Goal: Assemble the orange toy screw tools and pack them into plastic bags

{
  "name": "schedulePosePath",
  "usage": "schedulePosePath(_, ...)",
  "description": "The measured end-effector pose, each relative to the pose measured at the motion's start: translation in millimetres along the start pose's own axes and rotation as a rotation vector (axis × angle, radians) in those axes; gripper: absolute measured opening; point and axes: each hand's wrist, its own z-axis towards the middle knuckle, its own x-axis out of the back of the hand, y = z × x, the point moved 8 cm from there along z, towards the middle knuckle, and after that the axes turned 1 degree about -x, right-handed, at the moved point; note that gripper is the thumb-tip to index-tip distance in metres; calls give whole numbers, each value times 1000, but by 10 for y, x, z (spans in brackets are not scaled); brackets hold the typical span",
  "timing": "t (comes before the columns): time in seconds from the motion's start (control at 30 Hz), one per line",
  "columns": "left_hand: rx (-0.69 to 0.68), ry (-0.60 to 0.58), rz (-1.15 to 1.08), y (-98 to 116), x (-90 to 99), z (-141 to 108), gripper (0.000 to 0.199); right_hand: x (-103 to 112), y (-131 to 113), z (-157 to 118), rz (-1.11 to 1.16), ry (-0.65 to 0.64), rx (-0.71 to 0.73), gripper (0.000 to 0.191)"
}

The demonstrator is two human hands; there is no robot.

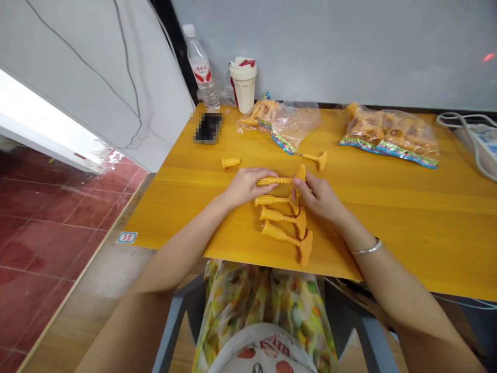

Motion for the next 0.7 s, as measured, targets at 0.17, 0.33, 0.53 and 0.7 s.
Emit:
schedulePosePath(0.17, -120, 43, 129, 32, 17, -13, 26, -145, 127, -61, 355, -61, -214, 64)
schedulePosePath(0.33, -92, 100, 75, -10, 84, -14, 26, 113, -61, -34, -354, 161, 94, 48)
schedulePosePath(0.53, -154, 109, 102, 77, 33, -29, 25, 96, -164, -43, -535, 192, 190, 50)
schedulePosePath(0.7, -229, 109, 207, 175, 23, -45, 25, 68, -41, -37, -304, 192, 12, 66)
